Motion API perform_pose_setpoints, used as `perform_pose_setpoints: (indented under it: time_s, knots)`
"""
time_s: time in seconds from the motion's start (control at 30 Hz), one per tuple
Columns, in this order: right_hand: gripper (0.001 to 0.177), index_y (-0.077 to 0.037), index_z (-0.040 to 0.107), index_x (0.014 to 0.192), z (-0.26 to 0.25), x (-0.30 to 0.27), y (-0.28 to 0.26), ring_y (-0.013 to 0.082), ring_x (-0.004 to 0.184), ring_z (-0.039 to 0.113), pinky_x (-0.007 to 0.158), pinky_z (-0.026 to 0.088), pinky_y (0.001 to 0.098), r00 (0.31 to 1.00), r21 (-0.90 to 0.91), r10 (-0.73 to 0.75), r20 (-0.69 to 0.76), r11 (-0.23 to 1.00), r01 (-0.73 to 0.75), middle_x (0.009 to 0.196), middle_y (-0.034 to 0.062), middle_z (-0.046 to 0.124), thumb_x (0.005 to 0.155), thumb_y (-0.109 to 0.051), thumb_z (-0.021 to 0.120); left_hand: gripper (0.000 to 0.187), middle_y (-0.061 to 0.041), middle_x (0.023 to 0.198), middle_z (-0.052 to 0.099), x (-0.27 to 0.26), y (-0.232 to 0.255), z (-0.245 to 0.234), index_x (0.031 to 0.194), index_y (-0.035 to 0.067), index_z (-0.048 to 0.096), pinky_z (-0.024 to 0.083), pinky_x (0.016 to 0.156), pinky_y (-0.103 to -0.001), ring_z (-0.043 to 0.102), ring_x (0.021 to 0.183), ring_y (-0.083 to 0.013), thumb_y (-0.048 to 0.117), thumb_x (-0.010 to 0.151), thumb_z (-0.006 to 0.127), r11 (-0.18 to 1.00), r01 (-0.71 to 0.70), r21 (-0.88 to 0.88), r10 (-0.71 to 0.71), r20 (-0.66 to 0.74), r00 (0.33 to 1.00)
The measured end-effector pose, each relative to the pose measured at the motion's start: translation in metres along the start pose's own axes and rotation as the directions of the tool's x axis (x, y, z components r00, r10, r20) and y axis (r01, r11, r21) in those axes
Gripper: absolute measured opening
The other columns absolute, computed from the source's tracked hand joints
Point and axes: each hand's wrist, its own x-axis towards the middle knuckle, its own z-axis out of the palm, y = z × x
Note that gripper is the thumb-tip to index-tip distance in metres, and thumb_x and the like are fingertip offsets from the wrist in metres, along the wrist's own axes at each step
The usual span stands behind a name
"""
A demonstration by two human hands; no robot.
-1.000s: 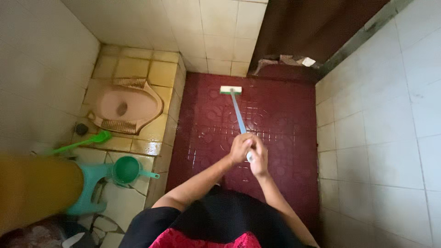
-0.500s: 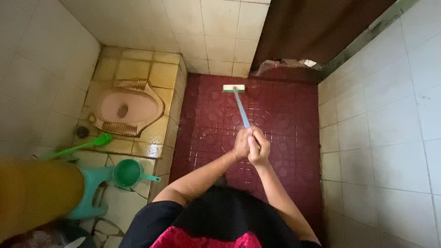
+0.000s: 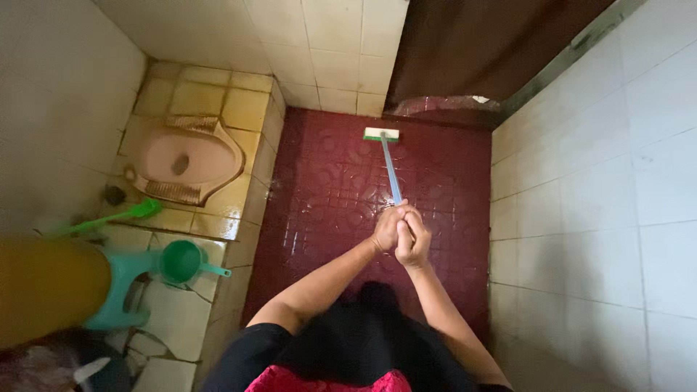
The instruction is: The person scrubs the tiled floor of a bathroom using a long-handled brush, focusing on the areas around a drainage hole and various bathroom containers.
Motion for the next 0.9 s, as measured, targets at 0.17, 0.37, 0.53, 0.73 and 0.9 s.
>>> perform_pose_setpoints:
  time_s: [0.17, 0.37, 0.53, 0.73, 0.9]
  knots:
    - [0.021, 0.003, 0.062, 0.099, -0.031, 0.019, 0.006, 0.0247, 0.081, 0.068, 0.071, 0.052, 0.0324, 0.998, -0.067, -0.046, -0.033, 0.997, 0.044, 0.095, 0.0178, 0.067, 0.097, -0.015, 0.052, 0.052, -0.017, 0.093, 0.071, 0.026, -0.027, 0.033, 0.098, 0.005, 0.068, 0.053, 0.09, -0.046, 0.069, 0.089, -0.0355, 0.036, 0.103, 0.027, 0.984, 0.156, 0.083, -0.158, 0.028, 0.987]
    - [0.023, 0.0, 0.064, 0.105, -0.083, 0.006, -0.008, 0.0306, 0.099, 0.068, 0.091, 0.053, 0.0387, 0.975, -0.09, -0.216, -0.055, 0.973, 0.211, 0.11, 0.0184, 0.07, 0.1, -0.019, 0.051, 0.053, -0.022, 0.1, 0.071, 0.018, -0.014, 0.087, 0.099, 0.0, 0.067, 0.039, 0.104, -0.054, 0.064, 0.099, -0.0431, 0.03, 0.11, 0.024, 0.977, -0.202, 0.066, 0.204, -0.029, 0.979]
    - [0.03, 0.003, 0.064, 0.112, -0.097, 0.024, 0.021, 0.0265, 0.098, 0.071, 0.083, 0.055, 0.0358, 0.996, -0.029, -0.061, -0.063, 0.998, 0.059, 0.11, 0.0186, 0.07, 0.099, -0.02, 0.05, 0.051, -0.02, 0.077, 0.067, 0.053, -0.024, 0.101, 0.084, 0.0, 0.062, 0.052, 0.074, -0.046, 0.066, 0.074, -0.0366, 0.033, 0.108, 0.032, 0.96, 0.232, -0.157, -0.222, 0.079, 0.972]
    - [0.026, 0.0, 0.064, 0.113, -0.121, 0.0, 0.035, 0.0284, 0.108, 0.068, 0.093, 0.055, 0.0391, 0.963, -0.107, -0.256, -0.089, 0.963, 0.246, 0.117, 0.0225, 0.068, 0.104, -0.02, 0.05, 0.049, -0.019, 0.09, 0.071, 0.039, -0.015, 0.129, 0.097, 0.001, 0.067, 0.047, 0.092, -0.049, 0.067, 0.086, -0.0347, 0.035, 0.106, 0.032, 0.987, -0.159, 0.003, 0.158, 0.079, 0.984]
    - [0.027, 0.002, 0.062, 0.112, -0.135, 0.015, 0.042, 0.02, 0.089, 0.066, 0.078, 0.053, 0.0322, 0.993, -0.012, -0.064, -0.1, 0.998, 0.063, 0.1, 0.0144, 0.067, 0.1, -0.02, 0.051, 0.051, -0.017, 0.082, 0.066, 0.061, -0.023, 0.139, 0.089, 0.001, 0.063, 0.05, 0.076, -0.044, 0.063, 0.078, -0.0327, 0.037, 0.107, 0.032, 0.986, 0.158, 0.052, -0.162, 0.081, 0.984]
